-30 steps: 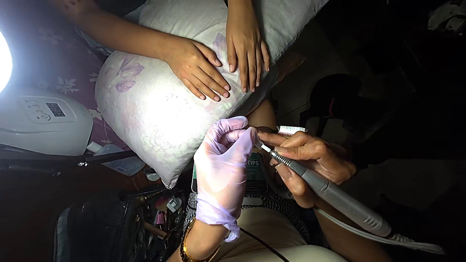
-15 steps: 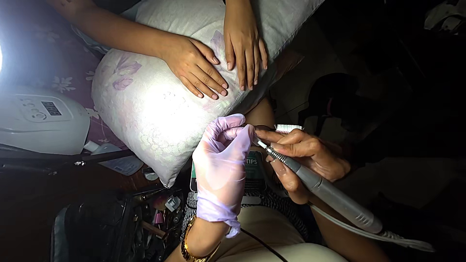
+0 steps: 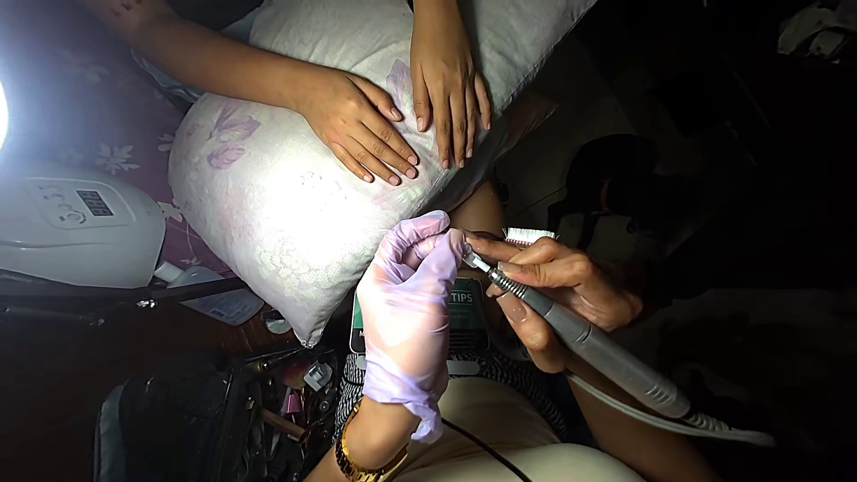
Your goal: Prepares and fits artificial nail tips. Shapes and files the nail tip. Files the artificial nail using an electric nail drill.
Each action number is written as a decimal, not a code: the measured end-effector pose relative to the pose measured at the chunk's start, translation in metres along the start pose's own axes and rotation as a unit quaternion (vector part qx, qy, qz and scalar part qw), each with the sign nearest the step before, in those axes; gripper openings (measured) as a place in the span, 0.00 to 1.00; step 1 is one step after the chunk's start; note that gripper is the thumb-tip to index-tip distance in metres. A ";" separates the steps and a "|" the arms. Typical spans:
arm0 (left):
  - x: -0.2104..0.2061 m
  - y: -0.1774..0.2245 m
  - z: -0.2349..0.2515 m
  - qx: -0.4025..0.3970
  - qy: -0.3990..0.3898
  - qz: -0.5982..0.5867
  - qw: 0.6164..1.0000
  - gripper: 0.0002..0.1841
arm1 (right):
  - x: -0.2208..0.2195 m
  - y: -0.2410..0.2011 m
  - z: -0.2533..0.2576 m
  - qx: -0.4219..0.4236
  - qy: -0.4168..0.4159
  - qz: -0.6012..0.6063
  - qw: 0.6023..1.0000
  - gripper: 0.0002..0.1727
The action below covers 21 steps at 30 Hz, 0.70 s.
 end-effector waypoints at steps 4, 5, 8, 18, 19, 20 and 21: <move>-0.001 0.005 0.000 -0.025 0.003 0.002 1.000 0.12 | -0.002 -0.002 0.003 0.011 -0.004 -0.006 1.000 0.07; -0.001 0.006 0.000 -0.029 0.004 0.008 1.000 0.12 | -0.002 -0.002 0.003 0.009 -0.005 -0.005 1.000 0.07; -0.003 0.007 -0.001 -0.038 0.008 0.025 0.999 0.13 | 0.000 0.000 0.004 0.007 -0.010 0.000 1.000 0.07; -0.003 0.007 0.002 -0.044 0.008 0.028 0.999 0.13 | -0.001 0.000 0.006 0.020 -0.009 -0.018 1.000 0.08; -0.002 0.007 0.002 -0.040 0.009 0.031 0.999 0.13 | 0.000 0.000 0.006 0.019 -0.010 -0.017 1.000 0.08; -0.002 0.007 0.002 -0.036 0.011 0.037 0.999 0.13 | 0.000 0.001 0.006 0.019 -0.008 -0.022 1.000 0.08; -0.002 0.007 0.002 -0.032 0.012 0.040 0.999 0.13 | 0.000 0.001 0.006 0.021 -0.008 -0.023 0.999 0.08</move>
Point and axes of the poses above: each hand's wrist, its own z-axis towards the middle knuckle, its own x-axis out of the back of the hand, y = z × x, the point moved 8 cm from there along z, towards the middle knuckle, and after that the axes turned 2 degrees about x, right-handed, at the moved point
